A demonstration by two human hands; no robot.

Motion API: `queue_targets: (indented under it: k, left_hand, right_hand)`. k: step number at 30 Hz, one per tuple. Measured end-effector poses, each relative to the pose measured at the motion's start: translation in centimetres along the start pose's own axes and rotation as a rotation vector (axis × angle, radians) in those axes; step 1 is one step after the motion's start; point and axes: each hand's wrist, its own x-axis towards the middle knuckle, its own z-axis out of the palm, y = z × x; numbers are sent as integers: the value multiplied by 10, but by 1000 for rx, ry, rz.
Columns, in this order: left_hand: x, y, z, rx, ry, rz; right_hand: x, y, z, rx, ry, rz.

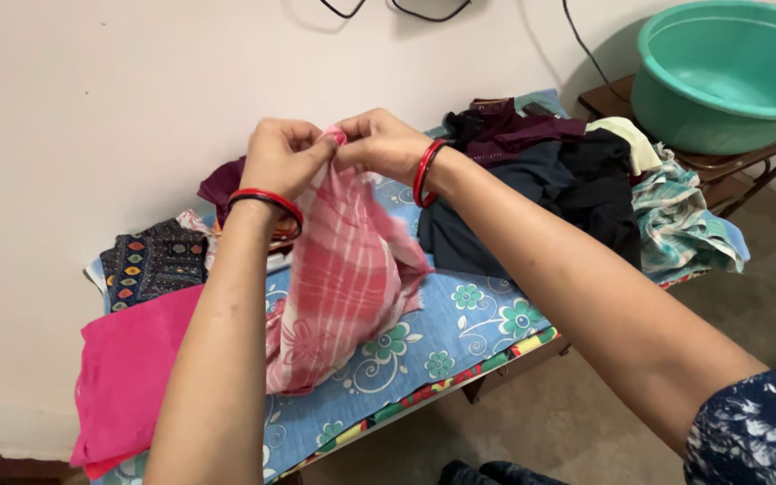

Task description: The person folds a pink garment and a pink-and-white checkered cloth on a floral-patterned table, smoothing and stacking them with other folded items. The person then picks up a dark garment from the pile.

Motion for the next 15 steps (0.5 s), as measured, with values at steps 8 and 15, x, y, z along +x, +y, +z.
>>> queue_targets:
  k: [8, 15]
  left_hand:
    - [-11, 14, -16, 199, 32, 66]
    - [-20, 4, -25, 650, -255, -130]
  right_hand:
    - [1, -13, 7, -310, 275, 39]
    - [-3, -6, 11, -193, 52, -92]
